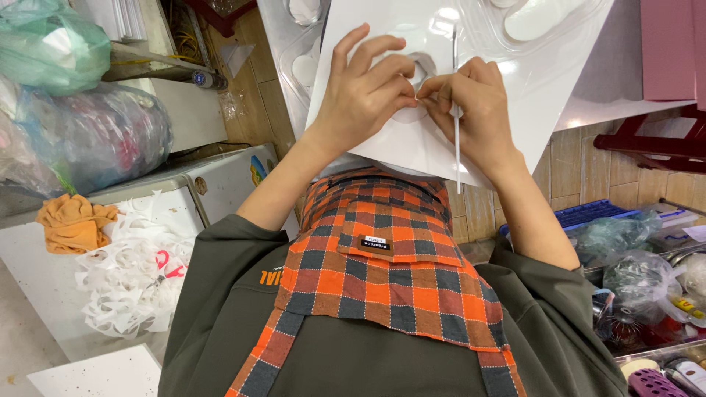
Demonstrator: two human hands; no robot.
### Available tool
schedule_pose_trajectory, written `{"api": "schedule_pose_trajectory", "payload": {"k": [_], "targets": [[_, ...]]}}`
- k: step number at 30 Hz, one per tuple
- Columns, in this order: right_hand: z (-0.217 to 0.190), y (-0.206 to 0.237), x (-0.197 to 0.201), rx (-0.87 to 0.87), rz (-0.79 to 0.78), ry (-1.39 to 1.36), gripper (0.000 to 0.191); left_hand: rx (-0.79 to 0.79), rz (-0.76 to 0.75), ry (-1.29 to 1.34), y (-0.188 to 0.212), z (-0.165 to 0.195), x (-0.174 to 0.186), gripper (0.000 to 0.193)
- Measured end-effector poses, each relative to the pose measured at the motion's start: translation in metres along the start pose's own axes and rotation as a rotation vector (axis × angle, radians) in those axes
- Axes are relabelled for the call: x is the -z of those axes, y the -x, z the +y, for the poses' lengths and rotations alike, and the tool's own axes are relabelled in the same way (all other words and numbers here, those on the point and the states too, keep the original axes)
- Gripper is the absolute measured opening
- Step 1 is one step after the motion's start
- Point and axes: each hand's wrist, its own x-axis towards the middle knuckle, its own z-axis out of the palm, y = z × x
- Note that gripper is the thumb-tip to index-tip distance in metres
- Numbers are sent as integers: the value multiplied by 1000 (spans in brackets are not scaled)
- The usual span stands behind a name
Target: The person uses a thin white stick to press and smooth the edges of small white circular pieces into a larger white ring-shaped mold. They repeatedly adjust the pieces and the mold, ensuring the components fit together properly.
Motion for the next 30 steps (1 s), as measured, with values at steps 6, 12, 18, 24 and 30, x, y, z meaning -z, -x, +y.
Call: {"api": "schedule_pose_trajectory", "payload": {"k": [6, 12, 18, 24, 30], "targets": [[-8, 1, -1, 35, 53, 48, 24, 67, 24, -55, 1, 10, -8, 18], [-10, 6, -2, -11, 108, 62, 22, 111, 13, 139, -3, 1, 3, 18], [5, 22, -5, -143, 193, -118, 24, 77, -48, 120, -8, 0, 6, 20], [23, 42, -5, -246, 440, -335, 23, 33, -99, 147, -10, -5, 5, 25], [27, 49, -9, -251, 529, -399, 39, 79, -115, 177, -12, -3, 11, 30]]}}
